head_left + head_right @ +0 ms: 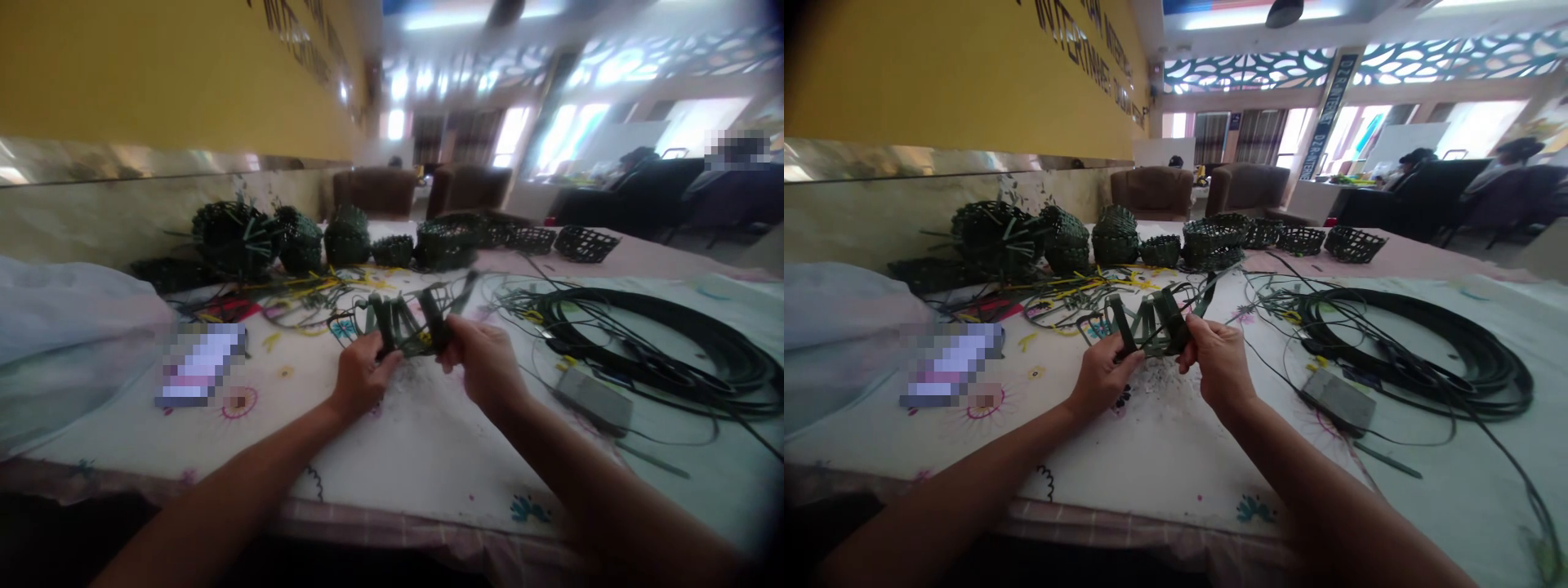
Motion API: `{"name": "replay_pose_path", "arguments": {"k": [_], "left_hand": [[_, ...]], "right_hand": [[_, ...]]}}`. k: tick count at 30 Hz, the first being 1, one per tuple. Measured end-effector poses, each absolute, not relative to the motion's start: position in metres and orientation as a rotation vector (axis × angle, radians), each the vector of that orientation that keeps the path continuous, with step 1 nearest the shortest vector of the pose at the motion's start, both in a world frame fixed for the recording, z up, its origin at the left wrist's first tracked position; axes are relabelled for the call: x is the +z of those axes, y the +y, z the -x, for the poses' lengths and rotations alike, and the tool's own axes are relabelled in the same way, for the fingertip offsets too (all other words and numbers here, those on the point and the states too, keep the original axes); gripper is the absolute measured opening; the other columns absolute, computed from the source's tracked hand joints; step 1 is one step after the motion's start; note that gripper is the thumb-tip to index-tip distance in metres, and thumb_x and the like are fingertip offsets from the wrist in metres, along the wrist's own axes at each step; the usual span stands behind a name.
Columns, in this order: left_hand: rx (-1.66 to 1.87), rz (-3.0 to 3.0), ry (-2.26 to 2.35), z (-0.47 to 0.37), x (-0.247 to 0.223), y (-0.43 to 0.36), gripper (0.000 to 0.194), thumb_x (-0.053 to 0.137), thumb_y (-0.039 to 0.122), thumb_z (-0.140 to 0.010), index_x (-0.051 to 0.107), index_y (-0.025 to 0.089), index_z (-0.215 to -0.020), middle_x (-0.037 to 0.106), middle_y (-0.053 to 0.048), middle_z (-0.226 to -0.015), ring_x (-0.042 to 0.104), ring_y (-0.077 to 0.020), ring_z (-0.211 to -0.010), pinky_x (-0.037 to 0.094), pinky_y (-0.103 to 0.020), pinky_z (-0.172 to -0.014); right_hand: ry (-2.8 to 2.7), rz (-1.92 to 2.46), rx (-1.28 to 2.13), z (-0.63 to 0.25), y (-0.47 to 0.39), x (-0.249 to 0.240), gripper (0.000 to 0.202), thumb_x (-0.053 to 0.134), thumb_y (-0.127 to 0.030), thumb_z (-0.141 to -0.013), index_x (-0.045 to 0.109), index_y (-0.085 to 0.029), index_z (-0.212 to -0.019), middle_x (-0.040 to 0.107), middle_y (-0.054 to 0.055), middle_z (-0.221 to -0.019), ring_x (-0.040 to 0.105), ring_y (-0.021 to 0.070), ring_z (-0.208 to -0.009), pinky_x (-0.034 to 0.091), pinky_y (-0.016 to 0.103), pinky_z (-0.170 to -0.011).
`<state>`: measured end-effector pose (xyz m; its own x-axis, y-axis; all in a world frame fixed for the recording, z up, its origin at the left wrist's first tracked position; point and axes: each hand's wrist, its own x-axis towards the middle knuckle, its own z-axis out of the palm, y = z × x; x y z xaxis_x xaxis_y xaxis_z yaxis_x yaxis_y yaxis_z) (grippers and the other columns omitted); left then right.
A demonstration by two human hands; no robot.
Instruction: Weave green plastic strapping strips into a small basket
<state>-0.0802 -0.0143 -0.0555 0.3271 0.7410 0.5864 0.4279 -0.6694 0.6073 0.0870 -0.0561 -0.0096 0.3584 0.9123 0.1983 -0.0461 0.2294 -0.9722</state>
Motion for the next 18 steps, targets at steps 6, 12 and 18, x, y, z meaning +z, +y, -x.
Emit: {"name": "replay_pose_path", "arguments": {"k": [6,12,18], "left_hand": [[1.284,-2.150,1.088,0.080,-0.054,-0.013,0.018,0.056,0.030,-0.085,0.054,0.018,-0.071,0.055,-0.001,-0.068,0.049,-0.0154,-0.066,0.038,-0.027,-0.063],[1.275,-2.284,1.043,0.080,-0.054,-0.014,0.017,0.056,0.029,-0.085,0.055,0.018,-0.073,0.057,-0.003,-0.072,0.053,-0.0167,-0.071,0.039,-0.028,-0.066],[1.283,-2.298,1.058,0.079,-0.055,-0.015,0.018,0.056,0.027,-0.085,0.054,0.017,-0.070,0.056,-0.002,-0.070,0.052,-0.0163,-0.070,0.039,-0.027,-0.065]], "right_hand": [[-0.882,1.012,0.948,-0.084,-0.057,-0.015,0.039,0.054,-0.031,-0.085,0.050,-0.021,-0.048,0.046,-0.002,-0.036,0.047,0.0114,-0.036,0.045,0.026,-0.045],[-0.719,0.914,1.068,-0.094,-0.048,-0.018,0.023,0.065,-0.023,-0.072,0.050,-0.020,-0.055,0.046,-0.006,-0.043,0.041,0.0076,-0.036,0.041,0.022,-0.040],[-0.645,0.965,1.065,-0.098,-0.050,-0.014,0.026,0.063,-0.019,-0.070,0.045,-0.020,-0.052,0.039,-0.008,-0.037,0.032,0.0057,-0.030,0.035,0.021,-0.034]]}}
